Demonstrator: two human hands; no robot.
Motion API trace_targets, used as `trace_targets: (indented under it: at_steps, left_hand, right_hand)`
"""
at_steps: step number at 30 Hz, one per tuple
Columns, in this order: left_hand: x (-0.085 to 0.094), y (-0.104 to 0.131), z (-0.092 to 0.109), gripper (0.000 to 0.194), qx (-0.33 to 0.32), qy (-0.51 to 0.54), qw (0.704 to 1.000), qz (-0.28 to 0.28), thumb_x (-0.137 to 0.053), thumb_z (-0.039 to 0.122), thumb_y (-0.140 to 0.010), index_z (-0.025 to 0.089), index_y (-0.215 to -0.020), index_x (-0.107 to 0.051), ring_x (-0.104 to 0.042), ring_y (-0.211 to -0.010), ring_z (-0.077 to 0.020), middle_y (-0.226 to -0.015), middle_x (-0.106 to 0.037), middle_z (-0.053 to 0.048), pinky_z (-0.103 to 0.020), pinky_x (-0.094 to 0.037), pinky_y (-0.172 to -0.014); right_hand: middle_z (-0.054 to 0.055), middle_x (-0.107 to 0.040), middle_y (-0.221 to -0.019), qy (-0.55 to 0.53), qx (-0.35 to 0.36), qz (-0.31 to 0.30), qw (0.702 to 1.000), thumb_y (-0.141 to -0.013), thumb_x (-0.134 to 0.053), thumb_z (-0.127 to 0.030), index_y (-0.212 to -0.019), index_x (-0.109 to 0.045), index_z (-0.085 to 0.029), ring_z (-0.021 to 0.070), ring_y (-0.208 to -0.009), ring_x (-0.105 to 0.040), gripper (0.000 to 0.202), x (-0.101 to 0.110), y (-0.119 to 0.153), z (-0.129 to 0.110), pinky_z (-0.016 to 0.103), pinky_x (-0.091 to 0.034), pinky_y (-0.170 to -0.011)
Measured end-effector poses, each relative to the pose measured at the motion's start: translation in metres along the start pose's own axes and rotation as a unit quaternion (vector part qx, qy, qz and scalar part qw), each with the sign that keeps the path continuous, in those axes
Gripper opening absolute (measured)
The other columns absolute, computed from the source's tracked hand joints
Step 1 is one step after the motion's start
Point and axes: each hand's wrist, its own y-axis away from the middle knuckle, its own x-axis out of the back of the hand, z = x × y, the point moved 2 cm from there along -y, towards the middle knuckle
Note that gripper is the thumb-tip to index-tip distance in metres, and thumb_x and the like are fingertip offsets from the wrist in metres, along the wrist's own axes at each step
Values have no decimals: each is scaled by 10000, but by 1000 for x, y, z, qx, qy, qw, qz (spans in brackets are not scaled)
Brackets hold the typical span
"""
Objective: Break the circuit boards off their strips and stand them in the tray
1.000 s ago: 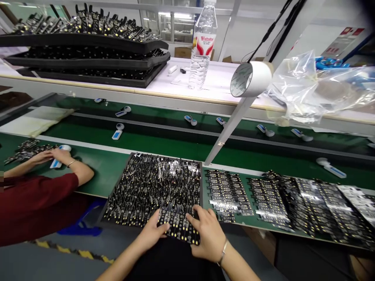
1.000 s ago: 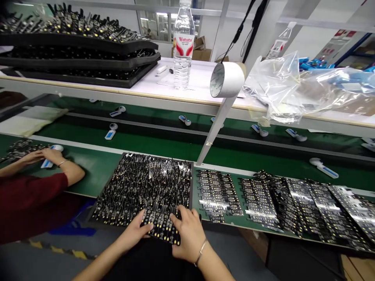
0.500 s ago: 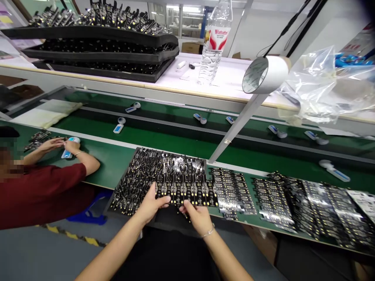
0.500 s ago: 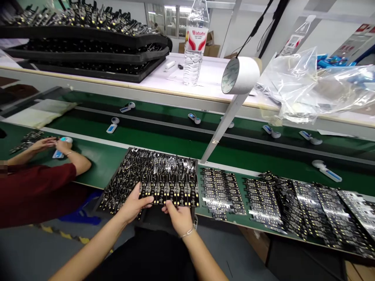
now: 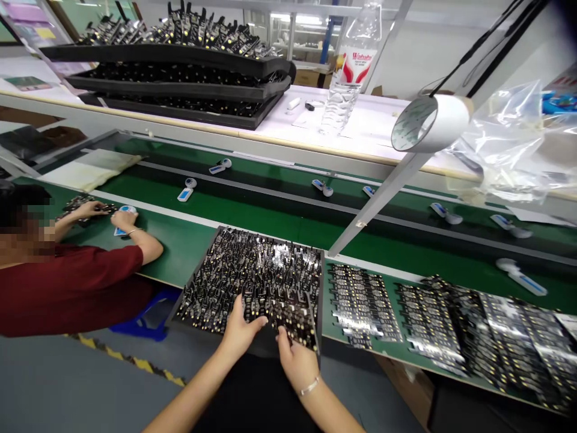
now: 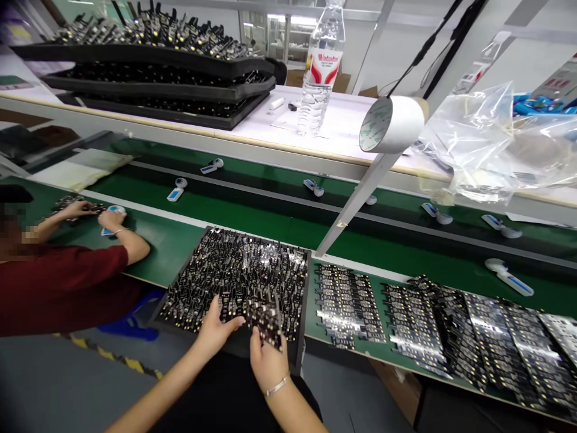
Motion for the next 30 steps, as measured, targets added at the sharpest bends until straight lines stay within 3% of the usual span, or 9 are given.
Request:
trace_targets:
  at_steps: [4, 6, 9, 12, 17, 19, 21, 24, 30]
  left_hand:
    - [7, 6, 0, 779, 66, 209, 960, -173, -743, 197, -644, 245, -1316, -352, -626, -1036, -260, -1247, -604, -100, -397, -490, -904]
    - [10, 12, 2, 750, 78, 271, 936, -211, -756, 161, -633, 244, -1286, -395, -623, -1039, -252, -1232, -613, -90, -401, -466, -936]
    - [9, 17, 3, 687, 56, 300, 934, -183, -759, 173, -657, 223, -1262, -436, -558, -1142, -254, -1230, -613, -86, -412, -376, -1037]
    - [6, 18, 2, 692, 48, 307, 934, -178, -756, 195, -679, 226, -1286, -424, -542, -1153, -253, -1234, -608, -86, -421, -357, -1050]
    - [10, 23, 0, 932, 84, 292, 922, -240, -767, 182, -649, 312, -1400, -231, -614, -931, -221, -1278, -548, -91, -330, -517, -714]
    - [11, 27, -2, 999, 96, 282, 925, -237, -761, 176, -638, 342, -1419, -161, -618, -881, -216, -1283, -531, -94, -326, -517, -664]
    - [10, 28, -6, 964, 65, 261, 943, -195, -741, 164, -646, 324, -1422, -191, -604, -939, -227, -1277, -530, -90, -390, -505, -804]
    - [6, 27, -12, 835, 2, 251, 958, -140, -693, 107, -658, 274, -1389, -325, -517, -1139, -258, -1263, -552, -74, -415, -360, -1030]
    - [4, 27, -15, 728, 73, 441, 874, -191, -665, 39, -559, 234, -1241, -505, -590, -1069, -272, -1100, -660, -60, -396, -425, -934]
  right_hand:
    - [40, -651, -573, -135, -17, -35, 990, -858, -360, -647, -538, -636, -209, 191, -630, -635, 609, -2, -6, 0, 270, -473, -651]
    - [32, -618, -539, -148, 11, -42, 988, -851, -395, -638, -531, -619, -197, 174, -582, -599, 589, -4, -8, -4, 265, -457, -619]
    - [30, -613, -564, -131, 91, -42, 986, -837, -483, -573, -618, -644, -176, 160, -546, -551, 481, -6, -8, -12, 270, -446, -581]
    - [30, -615, -576, -133, 118, -54, 983, -811, -531, -559, -689, -662, -178, 167, -522, -537, 421, -7, -9, -14, 283, -459, -533]
    - [76, -708, -729, -65, 123, -16, 990, -870, -464, -546, -729, -720, -230, 251, -804, -665, 430, -3, -5, 0, 389, -503, -868]
    - [84, -711, -733, -16, 168, 2, 986, -872, -480, -525, -732, -730, -237, 256, -821, -672, 406, -4, -3, 3, 365, -508, -861]
    - [90, -703, -720, -2, 218, -2, 976, -876, -481, -501, -763, -733, -228, 232, -754, -675, 388, -7, -2, 2, 310, -525, -779]
    - [89, -691, -680, -4, 258, -15, 966, -895, -446, -487, -759, -727, -218, 192, -637, -663, 412, -14, -1, -6, 252, -522, -666]
    - [68, -721, -707, -7, 222, 15, 975, -857, -469, -590, -785, -735, -264, 226, -671, -689, 427, -16, -4, -14, 277, -540, -651]
